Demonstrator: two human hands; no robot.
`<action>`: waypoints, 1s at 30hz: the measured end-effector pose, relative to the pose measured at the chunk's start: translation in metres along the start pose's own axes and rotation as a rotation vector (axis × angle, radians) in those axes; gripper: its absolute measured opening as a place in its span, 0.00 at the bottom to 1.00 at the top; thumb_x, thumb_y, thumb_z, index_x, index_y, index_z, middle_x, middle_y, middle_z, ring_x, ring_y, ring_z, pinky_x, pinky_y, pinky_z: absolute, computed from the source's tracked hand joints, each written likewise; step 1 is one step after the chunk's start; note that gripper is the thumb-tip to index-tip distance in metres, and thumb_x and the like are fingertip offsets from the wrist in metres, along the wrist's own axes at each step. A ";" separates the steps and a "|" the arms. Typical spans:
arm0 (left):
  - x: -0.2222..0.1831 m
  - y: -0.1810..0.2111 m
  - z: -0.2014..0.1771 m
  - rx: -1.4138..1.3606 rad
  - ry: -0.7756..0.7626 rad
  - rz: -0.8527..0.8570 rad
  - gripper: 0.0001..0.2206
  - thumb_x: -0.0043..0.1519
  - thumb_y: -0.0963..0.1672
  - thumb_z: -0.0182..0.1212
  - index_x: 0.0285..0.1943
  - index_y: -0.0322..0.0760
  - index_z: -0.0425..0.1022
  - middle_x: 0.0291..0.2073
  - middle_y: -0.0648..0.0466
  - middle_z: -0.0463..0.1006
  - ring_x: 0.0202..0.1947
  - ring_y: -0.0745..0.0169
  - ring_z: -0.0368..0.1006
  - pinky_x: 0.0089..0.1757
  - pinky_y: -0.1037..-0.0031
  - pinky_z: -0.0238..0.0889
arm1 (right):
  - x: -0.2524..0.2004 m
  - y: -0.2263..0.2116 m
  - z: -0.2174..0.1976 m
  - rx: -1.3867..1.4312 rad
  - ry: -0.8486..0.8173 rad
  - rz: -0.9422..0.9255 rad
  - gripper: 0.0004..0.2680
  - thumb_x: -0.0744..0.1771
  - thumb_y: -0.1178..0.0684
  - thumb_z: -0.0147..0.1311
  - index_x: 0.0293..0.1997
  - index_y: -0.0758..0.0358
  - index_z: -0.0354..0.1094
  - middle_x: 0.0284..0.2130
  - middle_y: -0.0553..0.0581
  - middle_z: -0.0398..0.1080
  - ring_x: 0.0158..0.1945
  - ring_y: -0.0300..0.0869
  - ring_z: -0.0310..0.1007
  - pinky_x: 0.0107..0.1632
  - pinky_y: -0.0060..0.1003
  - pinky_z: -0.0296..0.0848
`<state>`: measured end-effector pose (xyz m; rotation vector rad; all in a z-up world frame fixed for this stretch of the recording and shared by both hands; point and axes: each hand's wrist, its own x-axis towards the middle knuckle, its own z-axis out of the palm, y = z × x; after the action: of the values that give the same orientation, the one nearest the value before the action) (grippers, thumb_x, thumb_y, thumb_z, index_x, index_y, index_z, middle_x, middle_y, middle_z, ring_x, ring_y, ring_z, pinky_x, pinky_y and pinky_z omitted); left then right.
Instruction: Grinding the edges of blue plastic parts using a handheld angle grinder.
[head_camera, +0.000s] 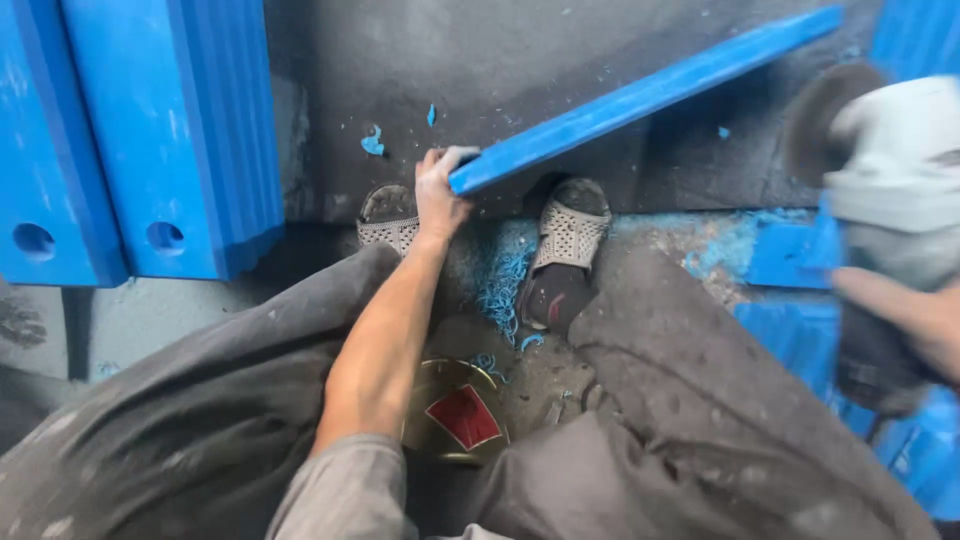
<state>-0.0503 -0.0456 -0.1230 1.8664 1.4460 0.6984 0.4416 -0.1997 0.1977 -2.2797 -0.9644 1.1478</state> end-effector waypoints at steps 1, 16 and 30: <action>0.013 0.008 -0.005 0.012 -0.006 -0.018 0.21 0.46 0.42 0.72 0.51 0.48 0.81 0.44 0.51 0.83 0.52 0.47 0.76 0.53 0.62 0.65 | 0.012 -0.010 0.039 -0.046 -0.023 0.001 0.24 0.61 0.50 0.69 0.61 0.69 0.66 0.50 0.61 0.74 0.53 0.48 0.75 0.55 0.44 0.75; 0.096 -0.008 0.003 0.149 -0.020 0.233 0.20 0.53 0.47 0.76 0.50 0.44 0.72 0.52 0.57 0.74 0.55 0.52 0.67 0.54 0.63 0.58 | 0.058 -0.118 0.235 -0.359 -0.069 -0.228 0.26 0.60 0.47 0.72 0.57 0.70 0.62 0.48 0.68 0.76 0.51 0.52 0.79 0.52 0.44 0.75; 0.094 -0.018 0.026 0.182 0.056 0.164 0.16 0.56 0.46 0.70 0.49 0.42 0.70 0.53 0.56 0.71 0.57 0.52 0.64 0.56 0.63 0.60 | 0.061 -0.159 0.289 -0.533 -0.239 -0.420 0.28 0.59 0.43 0.71 0.57 0.68 0.59 0.42 0.70 0.74 0.45 0.63 0.77 0.46 0.52 0.74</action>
<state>-0.0189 0.0433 -0.1518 2.1405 1.4443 0.7227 0.1681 -0.0325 0.0973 -2.1670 -1.9300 1.0802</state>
